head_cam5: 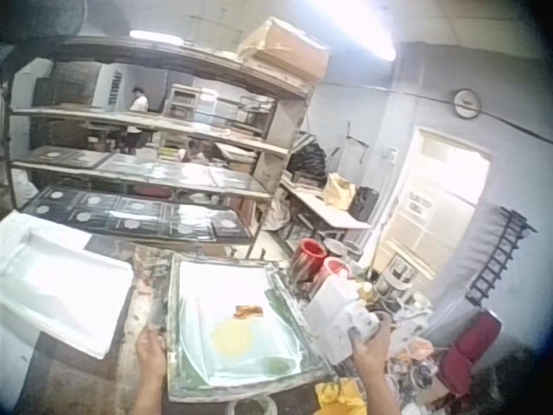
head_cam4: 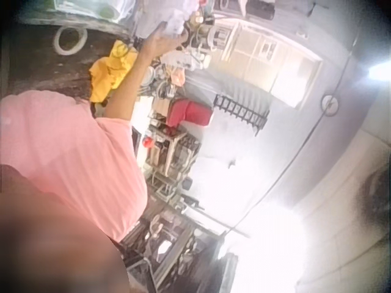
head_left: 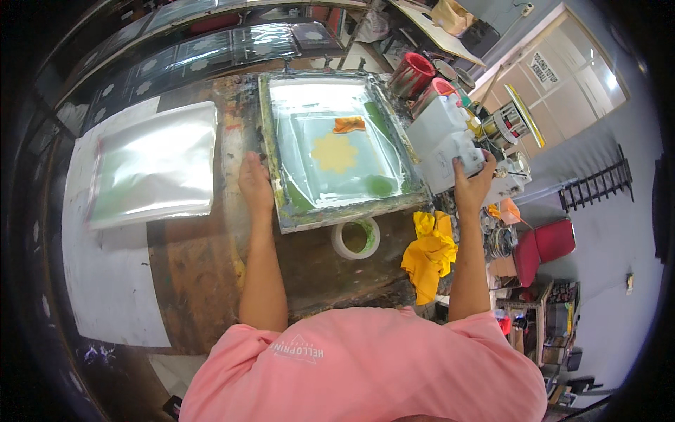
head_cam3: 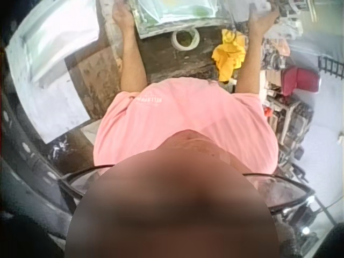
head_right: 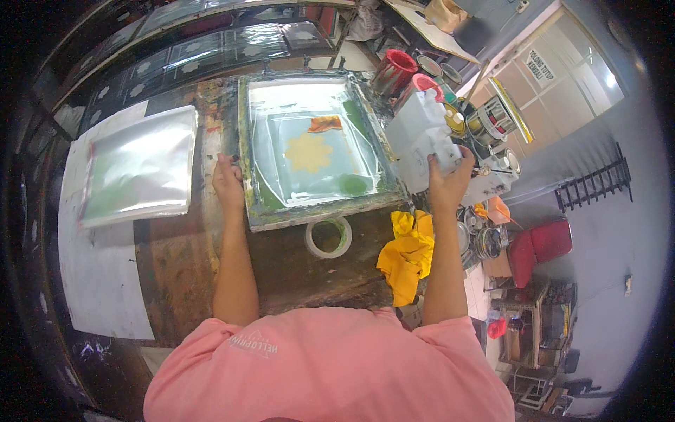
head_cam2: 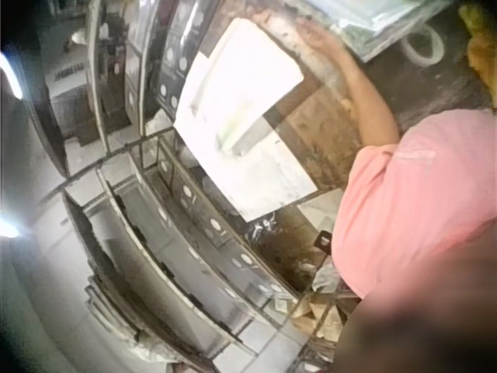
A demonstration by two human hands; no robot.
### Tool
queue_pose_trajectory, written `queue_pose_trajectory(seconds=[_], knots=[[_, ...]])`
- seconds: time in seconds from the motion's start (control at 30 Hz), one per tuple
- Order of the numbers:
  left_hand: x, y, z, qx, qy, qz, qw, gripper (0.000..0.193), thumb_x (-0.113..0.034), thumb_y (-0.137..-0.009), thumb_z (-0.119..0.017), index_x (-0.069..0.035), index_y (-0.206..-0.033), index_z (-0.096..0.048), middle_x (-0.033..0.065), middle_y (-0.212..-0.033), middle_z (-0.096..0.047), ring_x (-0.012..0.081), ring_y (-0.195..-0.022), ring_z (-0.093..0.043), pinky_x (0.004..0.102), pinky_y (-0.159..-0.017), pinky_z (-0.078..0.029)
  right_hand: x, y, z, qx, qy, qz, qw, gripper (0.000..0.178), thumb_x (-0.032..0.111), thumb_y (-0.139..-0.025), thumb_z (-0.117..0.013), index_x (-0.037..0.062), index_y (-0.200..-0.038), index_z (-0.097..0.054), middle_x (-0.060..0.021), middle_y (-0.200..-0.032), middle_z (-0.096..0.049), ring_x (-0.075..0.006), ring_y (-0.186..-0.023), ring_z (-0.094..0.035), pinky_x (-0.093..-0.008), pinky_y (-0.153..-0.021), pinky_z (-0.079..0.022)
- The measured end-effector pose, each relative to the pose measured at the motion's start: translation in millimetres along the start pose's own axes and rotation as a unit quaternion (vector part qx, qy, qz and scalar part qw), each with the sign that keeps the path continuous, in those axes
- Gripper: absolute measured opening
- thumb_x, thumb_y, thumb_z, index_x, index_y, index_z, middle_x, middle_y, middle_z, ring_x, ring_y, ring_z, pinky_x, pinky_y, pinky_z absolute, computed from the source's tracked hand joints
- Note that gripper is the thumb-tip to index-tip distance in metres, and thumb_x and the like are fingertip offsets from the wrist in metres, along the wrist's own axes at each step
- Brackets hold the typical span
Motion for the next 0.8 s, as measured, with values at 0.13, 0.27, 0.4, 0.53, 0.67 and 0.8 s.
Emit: queue_pose_trajectory(seconds=[0.13,0.27,0.4,0.53,0.67,0.8], knots=[[-3.7,2.7,0.4,0.0,-0.006,-0.002,1.0,0.044,-0.042,-0.114,-0.047,-0.007,-0.092,-0.062,-0.0066,-0.068,-0.043,0.0044,-0.063,-0.039,0.0235,-0.058,-0.03,14.9,-16.1,9.8,-0.123,-0.186,-0.007,0.975,0.07,0.023,-0.093,-0.08,-0.0083,-0.144,-0.043,-0.023,-0.133,-0.057,-0.0326,-0.124,-0.058,-0.0464,-0.107,-0.046],[-3.2,0.3,-0.3,-0.003,-0.006,-0.011,1.0,0.045,-0.042,-0.114,-0.046,-0.006,-0.093,-0.063,-0.0068,-0.068,-0.043,0.0044,-0.062,-0.038,0.0234,-0.057,-0.03,58.0,-63.4,9.8,-0.019,-0.144,0.103,0.984,0.06,0.026,-0.098,-0.075,-0.0018,-0.146,-0.053,-0.0219,-0.126,-0.064,-0.0344,-0.118,-0.063,-0.045,-0.105,-0.048],[-3.8,0.1,-1.2,-0.005,-0.006,-0.004,1.0,0.045,-0.042,-0.114,-0.046,-0.006,-0.094,-0.064,-0.0073,-0.068,-0.043,0.004,-0.061,-0.037,0.0234,-0.056,-0.029,100.4,-71.1,-43.3,0.23,0.024,0.218,0.948,0.055,0.039,-0.098,-0.071,0.0128,-0.145,-0.061,-0.0209,-0.119,-0.068,-0.0396,-0.111,-0.066,-0.0463,-0.098,-0.052],[-6.7,2.4,-0.8,0.002,0.007,-0.002,1.0,0.044,-0.041,-0.114,-0.048,-0.005,-0.096,-0.065,-0.0079,-0.067,-0.043,0.0035,-0.061,-0.037,0.0234,-0.056,-0.029,112.5,-51.6,-112.1,0.385,0.144,0.223,0.884,0.053,0.042,-0.095,-0.071,0.0178,-0.142,-0.064,-0.0199,-0.112,-0.067,-0.0383,-0.109,-0.068,-0.0496,-0.093,-0.054],[-6.9,2.1,0.0,0.004,0.006,0.0,1.0,0.043,-0.041,-0.113,-0.05,-0.004,-0.098,-0.066,-0.0081,-0.067,-0.043,0.0032,-0.06,-0.037,0.0237,-0.055,-0.028,127.0,-44.3,-150.1,0.381,0.2,0.337,0.838,0.05,0.041,-0.093,-0.073,0.0197,-0.138,-0.067,-0.0173,-0.11,-0.066,-0.0362,-0.106,-0.068,-0.0493,-0.089,-0.056],[-5.3,0.7,-0.3,0.002,0.006,0.003,1.0,0.043,-0.041,-0.113,-0.05,-0.004,-0.098,-0.066,-0.0082,-0.067,-0.043,0.003,-0.06,-0.037,0.0237,-0.055,-0.028,135.9,-50.0,-162.9,0.382,0.24,0.384,0.806,0.046,0.039,-0.091,-0.074,0.0197,-0.132,-0.069,-0.0158,-0.107,-0.068,-0.0362,-0.102,-0.069,-0.0491,-0.084,-0.057]])
Point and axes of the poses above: each hand's wrist, its own y-axis away from the middle knuckle, its own z-axis out of the back of the hand, x = y × z, the point moved 4 cm from there along -y, towards the middle knuckle
